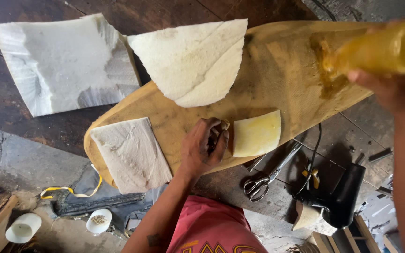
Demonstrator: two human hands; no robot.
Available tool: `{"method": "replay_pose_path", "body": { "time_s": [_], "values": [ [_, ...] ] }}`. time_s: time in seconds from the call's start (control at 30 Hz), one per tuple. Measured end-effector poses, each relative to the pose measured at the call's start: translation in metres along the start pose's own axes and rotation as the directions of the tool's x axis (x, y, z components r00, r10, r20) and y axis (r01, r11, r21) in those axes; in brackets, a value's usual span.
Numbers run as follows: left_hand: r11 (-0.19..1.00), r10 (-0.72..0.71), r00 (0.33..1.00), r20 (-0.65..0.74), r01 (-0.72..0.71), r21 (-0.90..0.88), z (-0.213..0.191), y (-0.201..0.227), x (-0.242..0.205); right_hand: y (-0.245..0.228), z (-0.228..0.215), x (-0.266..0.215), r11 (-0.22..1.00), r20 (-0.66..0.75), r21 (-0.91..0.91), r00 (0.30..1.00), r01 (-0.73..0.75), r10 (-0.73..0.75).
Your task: The person cuts a piece of white foam, applies a yellow liquid from a bottle, and uses a heat gun to bond the foam to a yellow surfboard. The person also handles a cloth and places the foam on the board.
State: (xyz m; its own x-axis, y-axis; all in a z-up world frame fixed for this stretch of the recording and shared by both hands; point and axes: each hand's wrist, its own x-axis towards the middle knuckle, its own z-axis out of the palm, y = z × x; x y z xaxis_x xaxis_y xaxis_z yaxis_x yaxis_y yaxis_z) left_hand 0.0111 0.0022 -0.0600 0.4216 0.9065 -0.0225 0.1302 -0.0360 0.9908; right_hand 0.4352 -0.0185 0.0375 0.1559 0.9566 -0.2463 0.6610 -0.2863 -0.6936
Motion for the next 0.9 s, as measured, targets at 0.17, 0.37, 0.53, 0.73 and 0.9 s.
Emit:
{"method": "replay_pose_path", "body": {
  "time_s": [0.17,0.37,0.53,0.73,0.9],
  "values": [
    [0.999,-0.052,0.998,0.025,0.052,0.011,0.003,-0.006,-0.003,0.021,0.014,0.011,0.993,-0.090,-0.041,0.989,0.110,-0.114],
    [0.999,-0.031,0.999,0.010,0.031,-0.021,0.001,-0.001,-0.002,-0.007,-0.001,-0.051,0.997,0.041,0.070,0.999,-0.021,0.018],
    [1.000,-0.005,1.000,0.012,0.004,0.024,0.003,-0.004,-0.002,0.025,-0.017,-0.056,0.950,-0.156,-0.073,0.944,-0.305,0.291],
    [1.000,0.007,1.000,-0.002,-0.007,0.029,0.005,-0.004,-0.002,0.029,0.011,-0.070,0.981,-0.234,0.182,0.972,0.065,-0.021],
    [0.999,-0.029,0.999,0.019,0.029,0.012,0.007,-0.003,-0.005,0.014,0.025,-0.063,0.992,-0.443,0.113,0.890,-0.063,0.107]
  ]
}}
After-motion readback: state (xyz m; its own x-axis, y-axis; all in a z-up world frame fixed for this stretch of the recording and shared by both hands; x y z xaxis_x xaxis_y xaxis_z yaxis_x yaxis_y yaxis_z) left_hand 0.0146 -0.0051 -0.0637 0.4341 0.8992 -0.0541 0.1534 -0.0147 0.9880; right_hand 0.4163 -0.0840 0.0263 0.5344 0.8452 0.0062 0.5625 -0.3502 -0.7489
